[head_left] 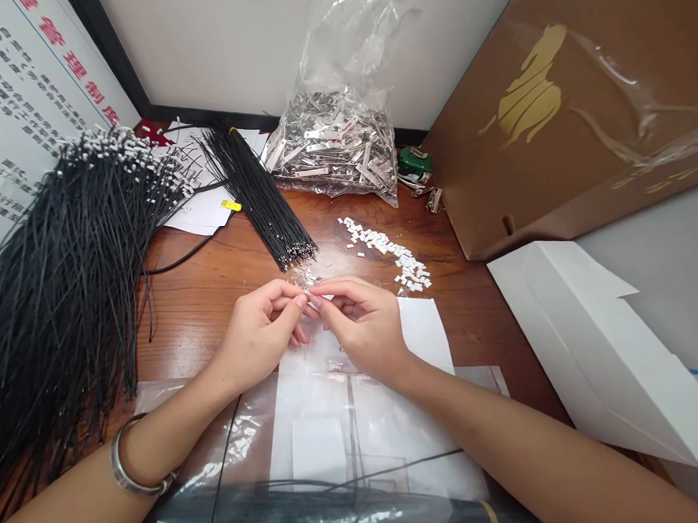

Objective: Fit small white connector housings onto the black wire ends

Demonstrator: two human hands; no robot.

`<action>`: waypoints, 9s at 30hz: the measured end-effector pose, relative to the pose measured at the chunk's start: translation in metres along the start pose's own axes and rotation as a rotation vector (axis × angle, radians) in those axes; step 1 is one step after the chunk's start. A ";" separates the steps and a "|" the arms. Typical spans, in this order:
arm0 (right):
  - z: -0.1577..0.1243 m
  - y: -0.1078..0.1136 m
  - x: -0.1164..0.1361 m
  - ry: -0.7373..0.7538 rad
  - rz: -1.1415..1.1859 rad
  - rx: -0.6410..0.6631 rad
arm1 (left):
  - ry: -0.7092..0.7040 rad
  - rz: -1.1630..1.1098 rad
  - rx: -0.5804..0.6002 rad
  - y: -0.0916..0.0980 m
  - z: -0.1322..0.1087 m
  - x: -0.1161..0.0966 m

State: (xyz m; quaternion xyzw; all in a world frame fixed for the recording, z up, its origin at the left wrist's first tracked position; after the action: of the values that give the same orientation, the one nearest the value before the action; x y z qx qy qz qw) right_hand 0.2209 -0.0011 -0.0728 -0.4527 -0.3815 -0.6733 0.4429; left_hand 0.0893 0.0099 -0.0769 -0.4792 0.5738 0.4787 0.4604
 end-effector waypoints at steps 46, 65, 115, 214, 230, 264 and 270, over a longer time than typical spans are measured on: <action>0.004 0.000 -0.015 -0.256 0.098 0.018 | 0.061 -0.055 -0.046 0.003 0.002 0.006; 0.003 -0.001 -0.019 -0.280 0.090 0.056 | 0.060 -0.037 -0.038 0.003 0.000 0.006; 0.008 -0.003 -0.021 -0.400 0.195 0.074 | 0.019 -0.019 -0.102 0.007 0.000 0.003; -0.004 0.000 0.019 0.320 -0.111 0.025 | -0.202 0.085 -0.057 0.006 -0.009 -0.012; -0.005 -0.003 0.019 0.279 -0.092 0.093 | -0.292 0.163 -0.055 0.008 -0.013 -0.014; -0.004 0.004 0.012 0.228 0.030 -0.059 | -0.138 0.031 0.032 0.002 -0.010 -0.006; 0.010 0.019 -0.011 -0.084 0.155 -0.276 | -0.097 0.179 0.162 -0.009 -0.011 -0.003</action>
State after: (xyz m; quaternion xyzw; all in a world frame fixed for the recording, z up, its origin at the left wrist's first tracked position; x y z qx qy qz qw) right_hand 0.2439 0.0051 -0.0778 -0.5650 -0.2673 -0.6639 0.4106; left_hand 0.0979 -0.0011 -0.0732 -0.3636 0.6280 0.4927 0.4802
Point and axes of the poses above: each hand's wrist, its own z-axis towards the middle knuckle, its own y-axis out of the back of the hand, x = y × z, the point moved 7 cm from there along z, towards the middle knuckle, and after that the axes turned 13 degrees about -x, right-handed, at the moved point
